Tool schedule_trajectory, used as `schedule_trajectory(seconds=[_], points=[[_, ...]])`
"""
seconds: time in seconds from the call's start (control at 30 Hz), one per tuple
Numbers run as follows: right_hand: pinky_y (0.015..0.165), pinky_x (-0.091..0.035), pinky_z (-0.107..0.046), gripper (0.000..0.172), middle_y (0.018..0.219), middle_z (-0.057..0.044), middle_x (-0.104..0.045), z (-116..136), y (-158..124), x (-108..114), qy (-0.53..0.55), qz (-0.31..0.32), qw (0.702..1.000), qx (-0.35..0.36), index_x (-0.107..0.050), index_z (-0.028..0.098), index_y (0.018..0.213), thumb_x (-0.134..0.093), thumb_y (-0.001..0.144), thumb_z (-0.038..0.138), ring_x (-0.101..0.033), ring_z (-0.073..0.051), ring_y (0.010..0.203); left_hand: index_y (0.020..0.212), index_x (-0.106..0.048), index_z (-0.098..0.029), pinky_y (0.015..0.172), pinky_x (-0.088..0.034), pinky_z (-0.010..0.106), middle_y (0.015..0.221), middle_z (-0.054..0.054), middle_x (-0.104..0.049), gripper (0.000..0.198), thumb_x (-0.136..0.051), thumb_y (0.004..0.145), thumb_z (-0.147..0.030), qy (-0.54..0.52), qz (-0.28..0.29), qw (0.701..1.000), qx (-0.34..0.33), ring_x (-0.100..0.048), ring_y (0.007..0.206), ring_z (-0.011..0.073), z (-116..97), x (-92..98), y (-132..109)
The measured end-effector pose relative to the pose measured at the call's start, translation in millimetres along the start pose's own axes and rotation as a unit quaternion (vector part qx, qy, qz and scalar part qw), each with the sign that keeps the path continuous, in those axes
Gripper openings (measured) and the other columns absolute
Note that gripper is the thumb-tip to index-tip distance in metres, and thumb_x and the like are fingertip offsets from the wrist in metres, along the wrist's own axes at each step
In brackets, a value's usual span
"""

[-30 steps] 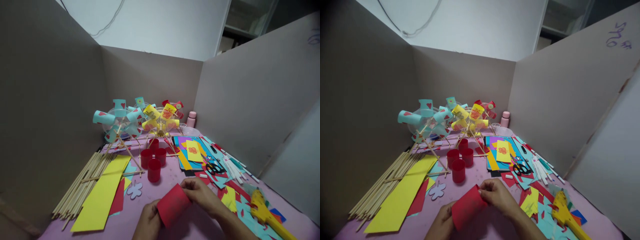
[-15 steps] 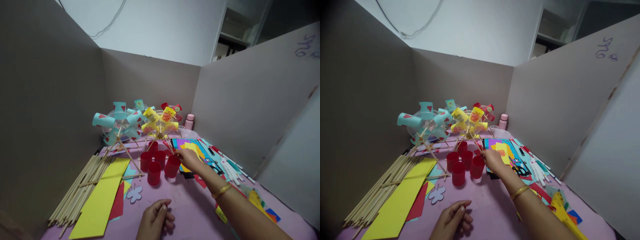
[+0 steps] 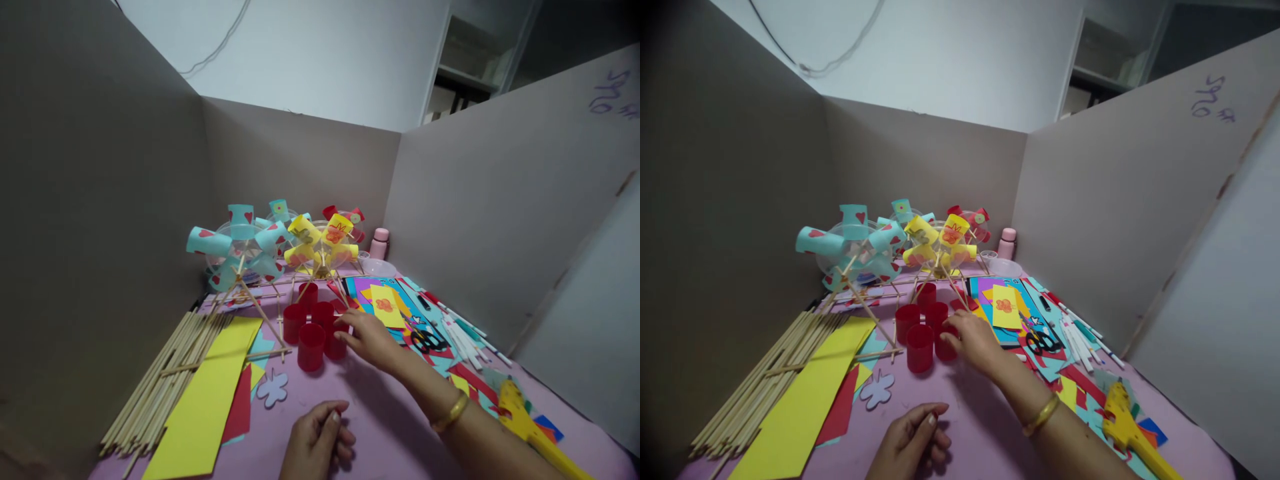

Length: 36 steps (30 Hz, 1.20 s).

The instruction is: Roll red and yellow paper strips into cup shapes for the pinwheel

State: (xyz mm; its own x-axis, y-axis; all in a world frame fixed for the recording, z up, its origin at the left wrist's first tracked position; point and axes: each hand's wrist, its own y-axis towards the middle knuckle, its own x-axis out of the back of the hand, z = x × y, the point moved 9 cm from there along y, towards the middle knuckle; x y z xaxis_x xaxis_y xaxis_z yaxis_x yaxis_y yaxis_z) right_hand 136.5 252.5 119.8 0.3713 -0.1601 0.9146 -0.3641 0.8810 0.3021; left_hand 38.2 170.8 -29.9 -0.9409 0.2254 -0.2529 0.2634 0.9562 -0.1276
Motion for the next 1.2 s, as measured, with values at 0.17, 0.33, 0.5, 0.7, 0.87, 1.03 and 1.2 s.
schedule_trajectory(seconds=[0.17, 0.33, 0.5, 0.7, 0.87, 1.03, 1.2], points=[[0.071, -0.042, -0.025, 0.023, 0.093, -0.004, -0.073, -1.0, -4.0, -19.3, 0.01, 0.011, 1.0, 0.013, -0.068, 0.021, 0.094, -0.054, 0.081, 0.008, -0.065, -0.02, 0.088, 0.099, -0.059, -0.011, 0.048, -0.039, 0.026, 0.063, 0.003, -0.064, 0.067, -0.061, 0.066, -0.069, 0.002, 0.016, 1.0, -0.002, -0.058, 0.049, 0.0137, -0.7, -1.1, 0.3], [0.069, -0.041, -0.025, 0.027, 0.101, -0.006, -0.068, 3.7, -6.1, -11.2, -0.003, -0.005, 1.0, 0.021, -0.064, 0.02, 0.103, -0.054, 0.081, 0.01, -0.064, -0.02, 0.089, 0.099, -0.059, -0.01, 0.048, -0.039, 0.026, 0.064, 0.004, -0.063, 0.067, -0.059, 0.068, -0.069, 0.012, 0.018, 1.0, -0.007, -0.057, 0.049, 0.0135, -0.6, -0.9, 0.4], [0.063, -0.037, -0.025, 0.027, 0.105, -0.006, -0.06, 31.9, -7.0, -7.1, -0.029, -0.005, 0.998, 0.049, -0.064, 0.024, 0.106, -0.06, 0.079, 0.019, -0.06, -0.019, 0.087, 0.098, -0.06, -0.01, 0.048, -0.041, 0.027, 0.064, 0.004, -0.063, 0.064, -0.059, 0.069, -0.067, 0.02, 0.019, 1.0, -0.014, -0.057, 0.049, 0.0137, -2.7, -2.4, -0.4], [0.052, -0.026, -0.026, 0.012, 0.088, -0.003, -0.06, 47.9, 3.7, -23.5, -0.054, 0.012, 0.997, 0.051, -0.071, 0.023, 0.082, -0.059, 0.082, 0.02, -0.056, -0.016, 0.074, 0.101, -0.058, -0.01, 0.046, -0.038, 0.025, 0.065, 0.005, -0.065, 0.06, -0.058, 0.073, -0.063, 0.032, 0.023, 0.999, -0.01, -0.059, 0.048, 0.0139, -2.7, -2.7, -1.5], [0.055, -0.03, -0.026, 0.007, 0.086, -0.001, -0.06, 50.9, 8.9, -26.9, -0.04, 0.003, 0.998, 0.045, -0.071, 0.024, 0.082, -0.063, 0.081, 0.024, -0.057, -0.015, 0.075, 0.102, -0.057, -0.01, 0.046, -0.037, 0.024, 0.066, 0.007, -0.067, 0.057, -0.058, 0.075, -0.06, 0.037, 0.028, 0.999, -0.006, -0.061, 0.05, 0.0143, -2.3, -2.0, -2.8], [0.068, -0.039, -0.025, 0.017, 0.098, -0.004, -0.059, 34.1, 4.3, -4.4, -0.013, -0.043, 0.999, 0.013, -0.065, 0.022, 0.099, -0.052, 0.09, 0.028, -0.058, -0.016, 0.085, 0.1, -0.059, -0.01, 0.048, -0.041, 0.025, 0.065, 0.004, -0.065, 0.057, -0.058, 0.074, -0.061, 0.027, 0.039, 0.999, -0.008, -0.058, 0.048, 0.0125, -2.5, -4.3, -2.0], [0.068, -0.041, -0.027, 0.016, 0.099, -0.007, -0.061, 6.4, -5.0, -3.3, -0.009, -0.028, 0.999, -0.018, -0.067, 0.019, 0.097, -0.061, 0.084, 0.026, -0.061, -0.019, 0.082, 0.1, -0.06, -0.009, 0.05, -0.045, 0.027, 0.065, 0.004, -0.063, 0.06, -0.06, 0.072, -0.062, 0.022, 0.042, 0.999, -0.015, -0.057, 0.049, 0.0125, -4.4, -5.9, -1.6]])
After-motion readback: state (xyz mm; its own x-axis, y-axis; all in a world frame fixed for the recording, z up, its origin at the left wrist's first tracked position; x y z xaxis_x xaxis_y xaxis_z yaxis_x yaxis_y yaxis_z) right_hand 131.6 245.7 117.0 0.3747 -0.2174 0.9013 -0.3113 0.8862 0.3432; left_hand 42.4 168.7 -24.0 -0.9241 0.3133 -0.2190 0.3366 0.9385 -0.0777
